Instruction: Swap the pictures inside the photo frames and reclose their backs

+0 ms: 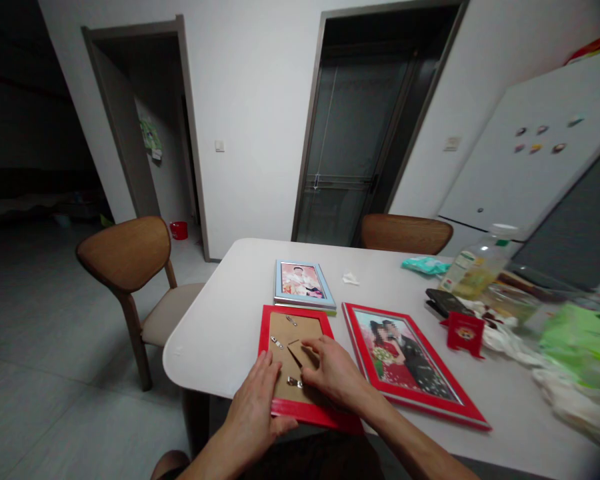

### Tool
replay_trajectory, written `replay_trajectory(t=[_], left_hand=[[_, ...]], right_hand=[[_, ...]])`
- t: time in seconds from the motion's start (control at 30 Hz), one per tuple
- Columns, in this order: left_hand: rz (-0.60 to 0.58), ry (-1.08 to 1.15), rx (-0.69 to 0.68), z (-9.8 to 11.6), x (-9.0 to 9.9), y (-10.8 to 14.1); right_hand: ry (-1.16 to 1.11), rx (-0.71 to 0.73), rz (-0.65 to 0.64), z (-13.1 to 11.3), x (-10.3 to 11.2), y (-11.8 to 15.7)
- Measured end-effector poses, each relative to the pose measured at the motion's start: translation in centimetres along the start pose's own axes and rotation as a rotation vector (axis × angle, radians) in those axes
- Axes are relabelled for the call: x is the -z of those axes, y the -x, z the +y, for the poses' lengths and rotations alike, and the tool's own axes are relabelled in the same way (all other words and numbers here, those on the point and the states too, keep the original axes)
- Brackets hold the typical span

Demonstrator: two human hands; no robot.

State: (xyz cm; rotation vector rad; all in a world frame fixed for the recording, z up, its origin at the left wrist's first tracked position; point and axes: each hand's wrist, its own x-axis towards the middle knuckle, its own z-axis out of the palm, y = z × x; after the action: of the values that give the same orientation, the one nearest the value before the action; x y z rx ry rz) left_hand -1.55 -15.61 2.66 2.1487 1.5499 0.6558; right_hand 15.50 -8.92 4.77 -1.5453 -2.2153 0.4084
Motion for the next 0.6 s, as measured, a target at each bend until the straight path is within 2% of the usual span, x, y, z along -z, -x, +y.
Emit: replay_trajectory(t=[0.1,0.17,0.27,0.33,0.43,0.5,0.6], left_hand=[[0.038,0.142,0.014,0.4,0.6,-0.1],[0.119,0.298,0.043,0.7,1.1,-0.5],[0.240,0.636,0.116,0.7,2.0,-1.7],[0.259,0.886,0.180,0.3,2.8,-2.3],[0.284,1.100,0.277,-1.4,4.3,-2.3],[0.326,1.112,0.328,-3.2,5.5,-1.7],[0.376,1.072,0.397,-6.0,7.0,-0.8]], right_hand=[[0.013,-0.008,0.021,-0.5,1.3,-0.3],[0.014,-0.021,0.036,-1.4,2.1,-0.2],[-0.036,0.028,0.055,-3.1,2.7,0.0],[-0.101,0.094,0.080,-3.6,2.8,0.1],[-0.156,0.103,0.135,-2.3,2.7,0.0],[-0.099,0.009,0.154,-0.3,2.6,-0.2],[0.046,-0.120,0.093,2.1,2.0,0.2]])
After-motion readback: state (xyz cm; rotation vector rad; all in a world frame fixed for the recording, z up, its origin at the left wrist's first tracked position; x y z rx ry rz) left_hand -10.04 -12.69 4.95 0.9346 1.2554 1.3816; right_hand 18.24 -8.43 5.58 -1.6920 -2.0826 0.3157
